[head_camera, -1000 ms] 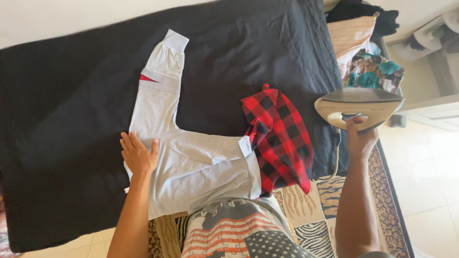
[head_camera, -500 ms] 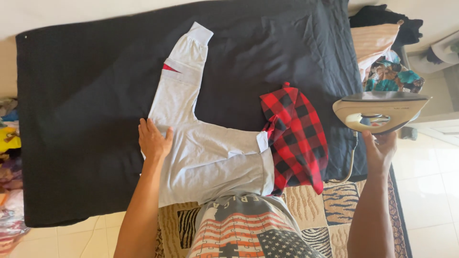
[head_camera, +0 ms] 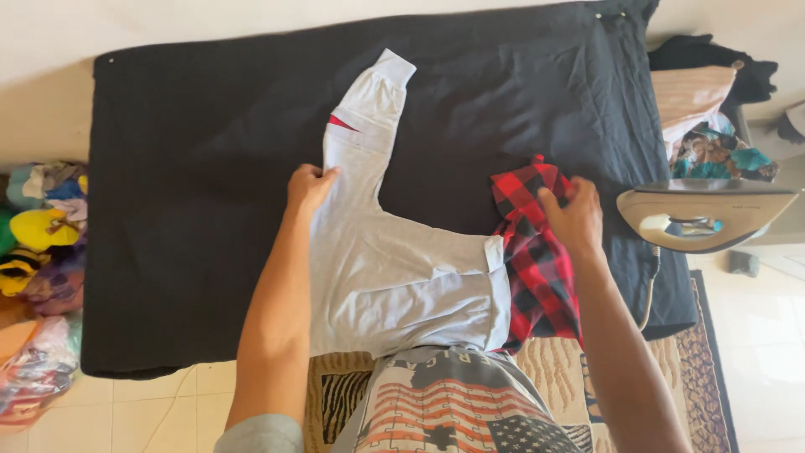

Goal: Ironing a grey sweatshirt and a red plaid shirt on a flat surface.

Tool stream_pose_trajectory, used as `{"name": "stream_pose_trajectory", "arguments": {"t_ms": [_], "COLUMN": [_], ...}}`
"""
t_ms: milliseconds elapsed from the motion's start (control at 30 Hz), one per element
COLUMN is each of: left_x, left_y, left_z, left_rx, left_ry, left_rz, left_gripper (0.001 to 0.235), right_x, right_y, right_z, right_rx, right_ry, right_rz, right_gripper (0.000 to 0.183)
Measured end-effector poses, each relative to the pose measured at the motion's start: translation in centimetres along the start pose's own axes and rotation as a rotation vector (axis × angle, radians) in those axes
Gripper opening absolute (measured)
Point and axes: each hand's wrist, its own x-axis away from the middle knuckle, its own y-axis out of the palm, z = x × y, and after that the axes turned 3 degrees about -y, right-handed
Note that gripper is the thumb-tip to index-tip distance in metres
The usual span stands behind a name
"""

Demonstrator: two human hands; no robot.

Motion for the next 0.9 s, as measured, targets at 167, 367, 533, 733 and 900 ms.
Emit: {"name": "stream_pose_trajectory", "arguments": {"t_ms": [167,367,533,733,900], "left_x": [3.3,13.5,17.8,5.2,-9.0], "left_y": [-4.3,-18.4,-29.8,-32.1,-25.3], "left_z": [2.6,3.7,3.1,10.5,11.8], "left_rx": [0.309,1.123,1.442,1.122,0.251], "left_ry": [0.127,0.058,0.264,0.347,0.615], "left_rz": [0.002,0.05,-0.033,0.09,0.445], "left_gripper": [0.04,0.017,0.006,0.031,0.023], "right_x": [-4.6,-0.9,1.9,-10.5,-20.3], "right_y": [1.7,-8.2,-17.5,-12.7,-4.9], "right_z": [-1.7,-1.4,-4.1,-11.8,-13.6], "right_rx": [0.349,-0.218,-0.593,-0.615,-0.498], "right_ry": [0.011,0.059,0.054,-0.002,0.079], "right_rz": [-0.365,-0.412,-0.267,-0.157,-0.149], "right_gripper": [0.089,0.029,0.051,0.029,0.038]}}
